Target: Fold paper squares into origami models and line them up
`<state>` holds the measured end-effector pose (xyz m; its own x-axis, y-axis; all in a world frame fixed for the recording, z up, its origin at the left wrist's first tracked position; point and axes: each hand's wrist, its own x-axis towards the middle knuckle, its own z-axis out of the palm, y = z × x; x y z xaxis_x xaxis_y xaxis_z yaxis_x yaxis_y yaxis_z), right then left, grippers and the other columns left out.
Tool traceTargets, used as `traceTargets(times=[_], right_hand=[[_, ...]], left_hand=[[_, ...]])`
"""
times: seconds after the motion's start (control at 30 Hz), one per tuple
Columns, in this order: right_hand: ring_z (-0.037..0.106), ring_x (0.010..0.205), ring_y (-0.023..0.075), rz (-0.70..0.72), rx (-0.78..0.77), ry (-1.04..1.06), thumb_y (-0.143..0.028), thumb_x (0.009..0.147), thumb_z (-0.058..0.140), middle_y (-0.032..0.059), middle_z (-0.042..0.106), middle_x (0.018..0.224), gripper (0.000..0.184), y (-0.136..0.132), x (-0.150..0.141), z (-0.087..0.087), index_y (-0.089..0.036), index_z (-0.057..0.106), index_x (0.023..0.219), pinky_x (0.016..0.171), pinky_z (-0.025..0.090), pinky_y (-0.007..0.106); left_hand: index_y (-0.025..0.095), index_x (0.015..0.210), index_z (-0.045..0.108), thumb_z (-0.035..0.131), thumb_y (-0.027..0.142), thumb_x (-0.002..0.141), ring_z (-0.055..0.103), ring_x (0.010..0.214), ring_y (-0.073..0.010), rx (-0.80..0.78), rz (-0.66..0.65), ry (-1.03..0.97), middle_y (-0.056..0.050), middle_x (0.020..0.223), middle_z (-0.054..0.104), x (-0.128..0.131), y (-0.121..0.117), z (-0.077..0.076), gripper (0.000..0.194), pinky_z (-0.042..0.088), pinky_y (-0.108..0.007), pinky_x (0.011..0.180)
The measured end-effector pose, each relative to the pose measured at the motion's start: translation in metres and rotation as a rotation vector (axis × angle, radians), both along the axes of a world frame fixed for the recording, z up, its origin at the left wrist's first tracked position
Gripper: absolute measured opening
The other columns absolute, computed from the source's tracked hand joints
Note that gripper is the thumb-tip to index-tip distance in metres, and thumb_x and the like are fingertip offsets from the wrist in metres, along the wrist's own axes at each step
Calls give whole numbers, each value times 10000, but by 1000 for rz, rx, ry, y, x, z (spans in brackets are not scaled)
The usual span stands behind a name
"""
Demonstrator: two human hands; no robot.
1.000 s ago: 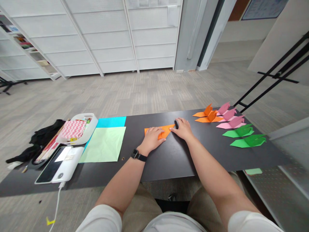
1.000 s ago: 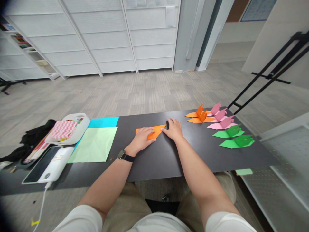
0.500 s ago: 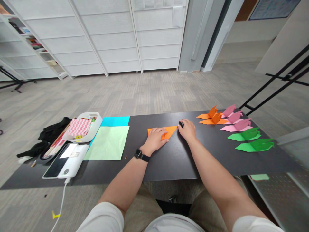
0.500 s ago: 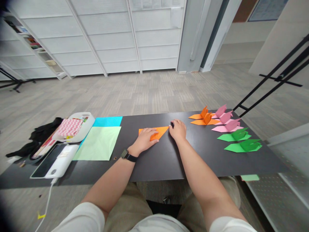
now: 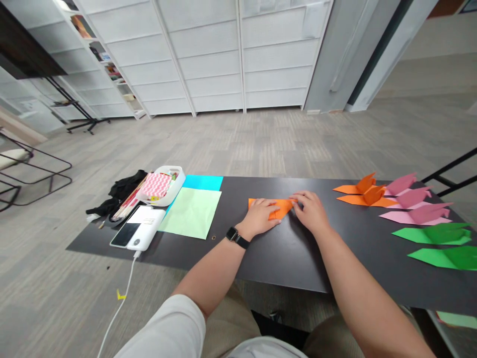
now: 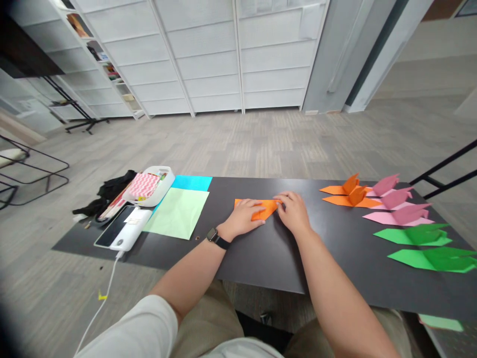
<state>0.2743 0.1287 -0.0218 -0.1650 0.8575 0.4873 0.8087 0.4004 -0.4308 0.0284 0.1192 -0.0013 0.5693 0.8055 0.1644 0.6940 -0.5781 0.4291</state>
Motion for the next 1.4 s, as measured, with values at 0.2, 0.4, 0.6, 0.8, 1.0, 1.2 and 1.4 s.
traceTargets(times=[0.2,0.4,0.6,0.8,1.0,1.2,1.4], right_hand=[[682,1034,282,163,-107,-77,-264,954,627,79,761,1097,216,-5,-12,1,-281,823,1043,976,538,488],[693,1078,294,44,-145,-146,-272,944,644,69,779,1158,205,-2,-3,-2,-292,841,999,936,526,488],[701,1059,280,-56,-149,-120,-264,947,642,58,783,1133,176,5,13,-9,-282,816,962,965,522,465],[694,1079,281,-12,-150,-112,-229,962,598,84,768,1153,226,10,17,-13,-249,792,1077,988,530,448],[681,1103,281,-34,-162,-104,-273,958,636,83,757,1155,220,8,13,-11,-270,805,1098,1007,509,453],[661,1092,282,-70,-170,-102,-273,956,651,78,743,1146,208,6,8,-11,-283,810,1090,973,491,455],[639,1122,290,-110,-191,-101,-278,958,666,87,726,1157,204,6,4,-12,-291,805,1106,1000,470,475]], left_hand=[[318,1398,702,742,463,958,563,1372,-289,47,-7,-26,-47,1502,643,4,0,-4,464,385,-490,1251],[289,1343,721,796,438,920,523,1460,-295,31,-16,-120,-73,1598,553,6,2,-1,455,374,-494,1277],[292,1300,744,876,480,844,564,1410,-308,10,-31,-77,-63,1488,652,-3,6,5,510,317,-541,1299],[256,1236,768,831,413,900,652,1301,-262,36,-102,-67,-48,1348,743,-7,10,5,376,457,-434,1188],[257,1025,817,768,354,935,704,1181,-225,99,-85,-131,-28,1228,780,-6,10,3,142,508,-396,1121],[259,917,809,737,349,970,727,1054,-225,140,-57,-104,-17,1062,817,-8,11,10,127,494,-424,1054],[248,939,817,735,453,991,725,1019,-223,153,-32,-102,-32,1045,831,-18,18,14,227,477,-411,1019]])
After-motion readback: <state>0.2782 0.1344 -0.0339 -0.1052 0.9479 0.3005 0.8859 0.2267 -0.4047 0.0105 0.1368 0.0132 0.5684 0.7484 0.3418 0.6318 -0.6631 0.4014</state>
